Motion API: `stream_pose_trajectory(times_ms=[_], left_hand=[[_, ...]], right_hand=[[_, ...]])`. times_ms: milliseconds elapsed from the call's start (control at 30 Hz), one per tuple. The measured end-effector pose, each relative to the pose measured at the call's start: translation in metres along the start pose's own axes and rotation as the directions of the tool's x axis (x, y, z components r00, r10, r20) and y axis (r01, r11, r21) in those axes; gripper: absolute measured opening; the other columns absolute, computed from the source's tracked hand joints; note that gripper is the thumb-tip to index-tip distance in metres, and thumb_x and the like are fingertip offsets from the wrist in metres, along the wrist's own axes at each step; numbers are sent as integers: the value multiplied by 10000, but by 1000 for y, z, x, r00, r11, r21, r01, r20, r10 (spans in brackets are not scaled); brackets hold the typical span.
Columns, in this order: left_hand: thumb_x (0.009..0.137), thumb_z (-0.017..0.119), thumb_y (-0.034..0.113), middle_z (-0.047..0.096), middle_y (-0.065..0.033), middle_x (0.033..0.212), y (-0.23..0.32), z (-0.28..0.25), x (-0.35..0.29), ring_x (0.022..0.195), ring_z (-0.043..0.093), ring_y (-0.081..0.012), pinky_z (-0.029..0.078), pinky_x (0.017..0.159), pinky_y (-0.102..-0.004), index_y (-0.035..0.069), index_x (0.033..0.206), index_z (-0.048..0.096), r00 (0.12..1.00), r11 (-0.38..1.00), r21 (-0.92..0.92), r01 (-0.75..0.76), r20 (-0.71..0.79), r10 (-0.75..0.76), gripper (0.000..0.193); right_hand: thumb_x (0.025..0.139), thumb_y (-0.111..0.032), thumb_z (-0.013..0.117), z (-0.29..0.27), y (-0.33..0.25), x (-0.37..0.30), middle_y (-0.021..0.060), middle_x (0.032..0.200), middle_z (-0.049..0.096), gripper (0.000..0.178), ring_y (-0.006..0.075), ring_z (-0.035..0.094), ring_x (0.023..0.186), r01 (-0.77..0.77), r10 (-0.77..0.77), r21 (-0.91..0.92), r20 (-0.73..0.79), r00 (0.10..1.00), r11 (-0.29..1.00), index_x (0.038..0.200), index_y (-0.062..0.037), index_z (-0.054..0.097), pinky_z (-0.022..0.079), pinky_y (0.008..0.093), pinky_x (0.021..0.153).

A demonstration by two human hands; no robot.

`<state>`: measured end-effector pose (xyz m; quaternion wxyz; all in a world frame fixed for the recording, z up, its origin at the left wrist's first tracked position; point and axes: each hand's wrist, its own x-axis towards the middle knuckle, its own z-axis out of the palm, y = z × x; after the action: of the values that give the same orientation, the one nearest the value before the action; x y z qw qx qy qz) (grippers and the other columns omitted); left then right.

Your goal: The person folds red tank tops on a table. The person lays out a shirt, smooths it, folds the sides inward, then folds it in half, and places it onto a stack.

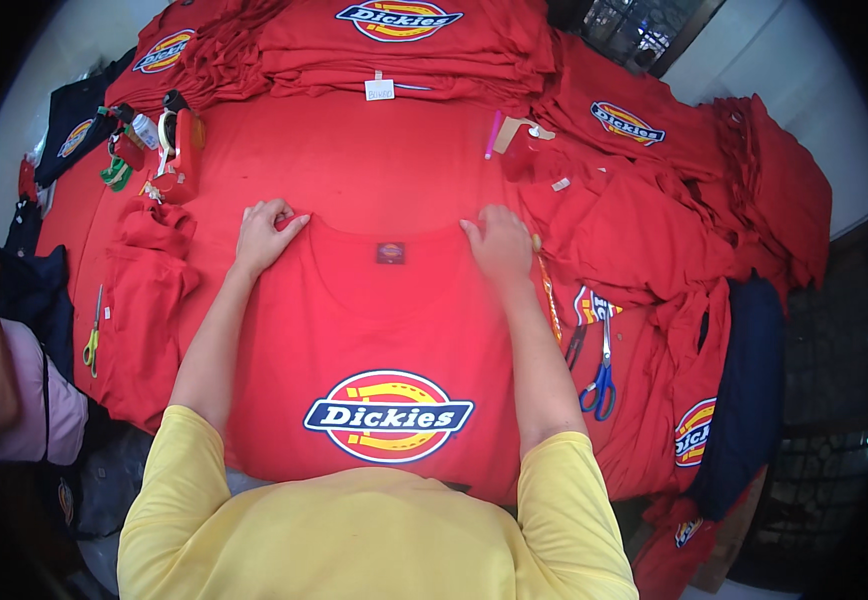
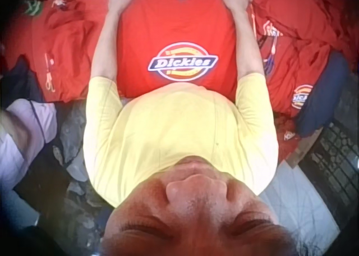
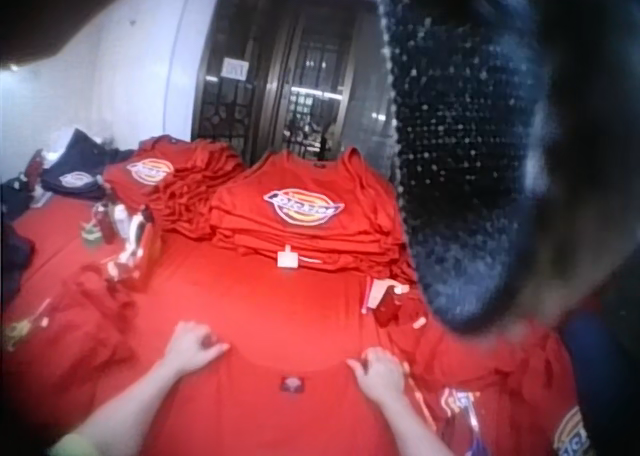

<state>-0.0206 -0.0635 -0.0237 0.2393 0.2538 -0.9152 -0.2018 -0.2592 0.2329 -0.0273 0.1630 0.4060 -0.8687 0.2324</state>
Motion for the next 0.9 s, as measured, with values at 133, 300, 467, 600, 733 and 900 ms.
stream_pose_trajectory(times_ms=[133, 300, 467, 600, 733, 900], left_hand=[[817, 727, 394, 612, -65, 773, -2, 2, 3, 808, 546, -238, 398, 814, -361, 62, 785, 606, 999, 999, -20, 36, 31, -35, 355], [802, 749, 356, 580, -56, 742, -7, 4, 3, 768, 525, -227, 389, 792, -350, 62, 771, 581, 1000, 1000, -14, -6, -25, 6, 340], [795, 745, 393, 614, -65, 775, -1, 2, 4, 803, 551, -242, 398, 806, -363, 56, 755, 588, 999, 999, 5, 37, 6, -37, 374], [784, 766, 355, 572, -50, 735, -5, 6, 4, 758, 523, -215, 391, 790, -348, 54, 745, 570, 999, 1000, -19, -2, -41, 1, 361], [785, 766, 358, 573, -51, 738, -2, 5, 3, 759, 524, -217, 392, 796, -349, 53, 742, 567, 1000, 1000, -17, 17, -26, -17, 366], [786, 763, 349, 568, -60, 742, -4, 2, 3, 768, 525, -231, 391, 790, -357, 57, 745, 564, 1000, 1000, -12, 16, -21, -16, 355]], right_hand=[[870, -339, 659, -2, 8, -2, 126, 917, 618, 305, 325, 589, 892, 11, -12, 26, 17, 1000, 1000, 912, -44, 600, 458, 447, 780], [875, -331, 653, 2, 0, 1, 132, 919, 608, 297, 324, 585, 900, -19, 25, -111, 51, 998, 994, 912, -40, 604, 458, 442, 792], [882, -354, 647, -2, -2, 0, 136, 892, 602, 331, 326, 584, 893, -29, 34, -108, 44, 998, 994, 885, -28, 590, 460, 436, 797], [881, -337, 647, 1, 2, 0, 128, 895, 600, 300, 319, 585, 882, -6, 10, -107, 32, 999, 994, 897, -40, 607, 459, 442, 778], [881, -331, 646, 0, 0, -1, 127, 890, 602, 294, 320, 584, 878, -8, 11, -107, 26, 1000, 994, 893, -41, 607, 459, 443, 775], [882, -333, 645, -2, -3, 0, 127, 890, 603, 297, 322, 583, 877, -12, 15, -100, 28, 1000, 995, 889, -39, 607, 457, 445, 773]])
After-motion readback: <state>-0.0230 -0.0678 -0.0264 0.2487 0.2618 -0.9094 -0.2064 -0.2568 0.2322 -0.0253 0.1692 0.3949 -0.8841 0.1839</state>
